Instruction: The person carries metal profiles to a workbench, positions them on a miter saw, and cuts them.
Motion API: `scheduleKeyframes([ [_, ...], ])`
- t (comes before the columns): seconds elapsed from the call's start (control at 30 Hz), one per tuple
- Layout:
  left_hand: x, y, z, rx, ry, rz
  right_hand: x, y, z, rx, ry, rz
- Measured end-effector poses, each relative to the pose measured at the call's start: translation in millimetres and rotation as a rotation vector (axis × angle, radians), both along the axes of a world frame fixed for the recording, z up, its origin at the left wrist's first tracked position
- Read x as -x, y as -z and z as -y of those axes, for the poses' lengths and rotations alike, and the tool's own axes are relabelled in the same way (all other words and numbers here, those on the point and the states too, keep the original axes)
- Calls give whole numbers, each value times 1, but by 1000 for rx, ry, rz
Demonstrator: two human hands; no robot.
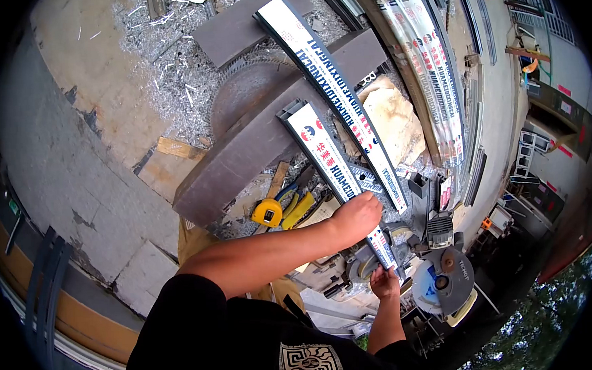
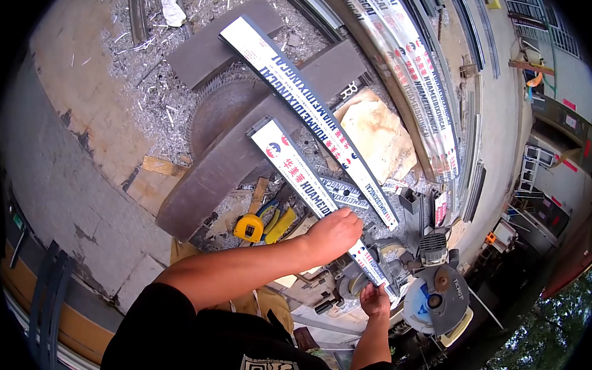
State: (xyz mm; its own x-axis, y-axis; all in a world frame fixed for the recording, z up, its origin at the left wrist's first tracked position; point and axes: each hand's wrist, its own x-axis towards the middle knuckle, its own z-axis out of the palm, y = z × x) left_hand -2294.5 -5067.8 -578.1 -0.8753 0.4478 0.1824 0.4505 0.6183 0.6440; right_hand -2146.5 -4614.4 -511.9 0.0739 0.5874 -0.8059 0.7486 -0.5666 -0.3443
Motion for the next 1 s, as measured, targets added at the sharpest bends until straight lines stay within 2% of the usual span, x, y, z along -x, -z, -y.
scheduleKeyframes([
  [1.0, 0, 1, -5, 4, -27, 25, -5, 5, -9, 28, -6, -32],
])
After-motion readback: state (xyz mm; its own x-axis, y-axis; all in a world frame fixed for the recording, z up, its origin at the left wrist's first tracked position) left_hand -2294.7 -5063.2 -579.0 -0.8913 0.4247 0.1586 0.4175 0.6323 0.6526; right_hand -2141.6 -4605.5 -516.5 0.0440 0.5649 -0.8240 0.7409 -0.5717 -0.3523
